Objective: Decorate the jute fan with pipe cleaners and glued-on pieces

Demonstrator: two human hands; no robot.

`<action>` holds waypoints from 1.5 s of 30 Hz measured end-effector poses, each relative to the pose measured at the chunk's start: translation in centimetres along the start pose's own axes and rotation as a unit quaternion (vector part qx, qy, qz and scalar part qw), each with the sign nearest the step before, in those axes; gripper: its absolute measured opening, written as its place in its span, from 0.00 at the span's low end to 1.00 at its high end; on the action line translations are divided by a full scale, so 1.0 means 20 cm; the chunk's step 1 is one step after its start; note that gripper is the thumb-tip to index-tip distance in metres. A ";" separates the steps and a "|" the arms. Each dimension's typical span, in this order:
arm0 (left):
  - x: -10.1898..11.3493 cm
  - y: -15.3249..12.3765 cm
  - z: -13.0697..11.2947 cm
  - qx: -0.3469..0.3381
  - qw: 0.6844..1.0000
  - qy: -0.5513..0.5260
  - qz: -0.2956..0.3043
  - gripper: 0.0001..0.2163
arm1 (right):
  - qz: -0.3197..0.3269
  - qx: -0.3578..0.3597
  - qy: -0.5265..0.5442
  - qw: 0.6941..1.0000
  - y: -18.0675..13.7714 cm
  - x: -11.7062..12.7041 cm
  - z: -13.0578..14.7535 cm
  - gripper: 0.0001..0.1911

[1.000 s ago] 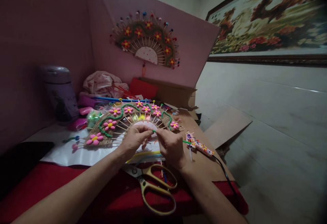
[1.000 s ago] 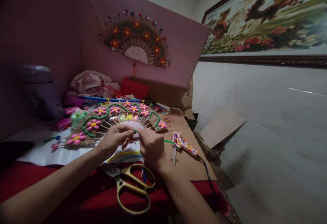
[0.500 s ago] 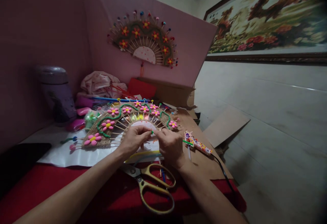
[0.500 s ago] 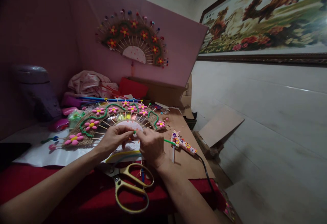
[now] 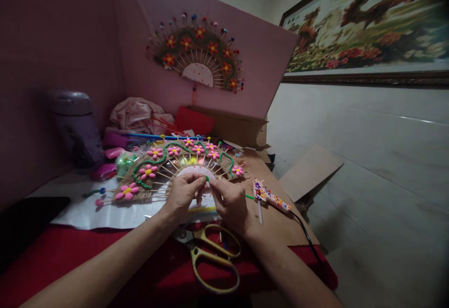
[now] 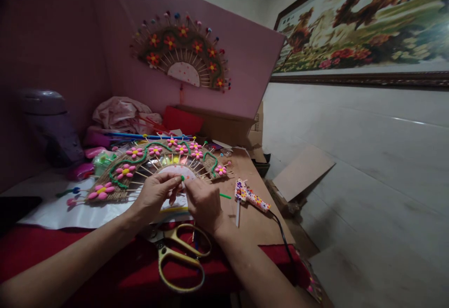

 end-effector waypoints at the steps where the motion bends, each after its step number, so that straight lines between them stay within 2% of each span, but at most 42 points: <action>1: 0.01 0.00 0.00 -0.007 1.000 0.014 0.005 0.09 | -0.002 -0.010 -0.003 1.000 0.00 0.00 -0.01 0.12; 4: 0.03 0.01 -0.02 -0.050 0.992 0.112 0.007 0.08 | 0.007 -0.018 -0.051 0.998 0.00 0.02 -0.03 0.14; 7: 0.04 0.02 -0.05 -0.099 0.970 0.222 0.023 0.06 | 0.020 0.004 -0.121 0.992 0.01 0.02 -0.03 0.13; 10: 0.03 0.01 -0.07 -0.116 0.952 0.279 0.055 0.04 | 0.009 0.023 -0.158 0.987 0.01 0.02 -0.03 0.13; 13: 0.02 0.01 -0.07 -0.114 0.943 0.304 0.077 0.05 | 0.012 0.019 -0.142 0.990 0.01 0.02 -0.04 0.12; 15: 0.01 0.01 -0.06 -0.078 0.955 0.271 0.086 0.09 | 0.021 0.007 -0.101 0.995 0.01 0.02 -0.04 0.11; 17: 0.00 0.01 -0.03 -0.021 0.977 0.192 0.094 0.13 | 0.023 -0.004 -0.050 0.998 0.00 0.01 -0.04 0.10; 19: -0.01 0.00 0.00 0.013 0.989 0.122 0.077 0.15 | 0.012 -0.004 -0.015 1.000 0.00 0.00 -0.02 0.09; 22: -0.01 -0.01 0.01 0.001 0.996 0.090 0.009 0.14 | -0.011 -0.005 -0.002 1.000 0.00 -0.02 0.01 0.09; 24: -0.01 0.00 0.02 -0.005 0.996 0.087 -0.010 0.13 | -0.015 -0.017 -0.006 1.000 0.00 -0.02 0.01 0.09; 28: 0.00 0.01 0.01 -0.021 0.993 0.117 0.015 0.11 | 0.003 -0.040 -0.026 0.999 0.00 0.00 -0.01 0.09; 33: 0.00 0.00 -0.03 -0.047 0.979 0.192 0.058 0.08 | 0.012 -0.025 -0.082 0.996 0.00 0.03 -0.04 0.13; 37: 0.00 0.00 -0.06 -0.061 0.966 0.239 0.078 0.06 | 0.010 -0.032 -0.050 0.998 -0.01 0.03 -0.06 0.11; 40: 0.00 0.00 -0.05 -0.049 0.977 0.199 0.060 0.06 | -0.009 -0.043 0.001 0.999 -0.01 0.02 -0.05 0.09; 45: -0.01 -0.01 -0.01 0.004 0.999 0.026 0.020 0.09 | -0.025 -0.025 0.044 0.998 0.00 0.00 0.00 0.09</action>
Point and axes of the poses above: each hand's wrist, its own y-axis towards the middle knuckle, its own x-axis out of the back of the hand, z = x × y, the point moved 4 cm from there along y, towards the middle knuckle, and after that the axes turned 9 degrees about -y, right-handed, at the moved point
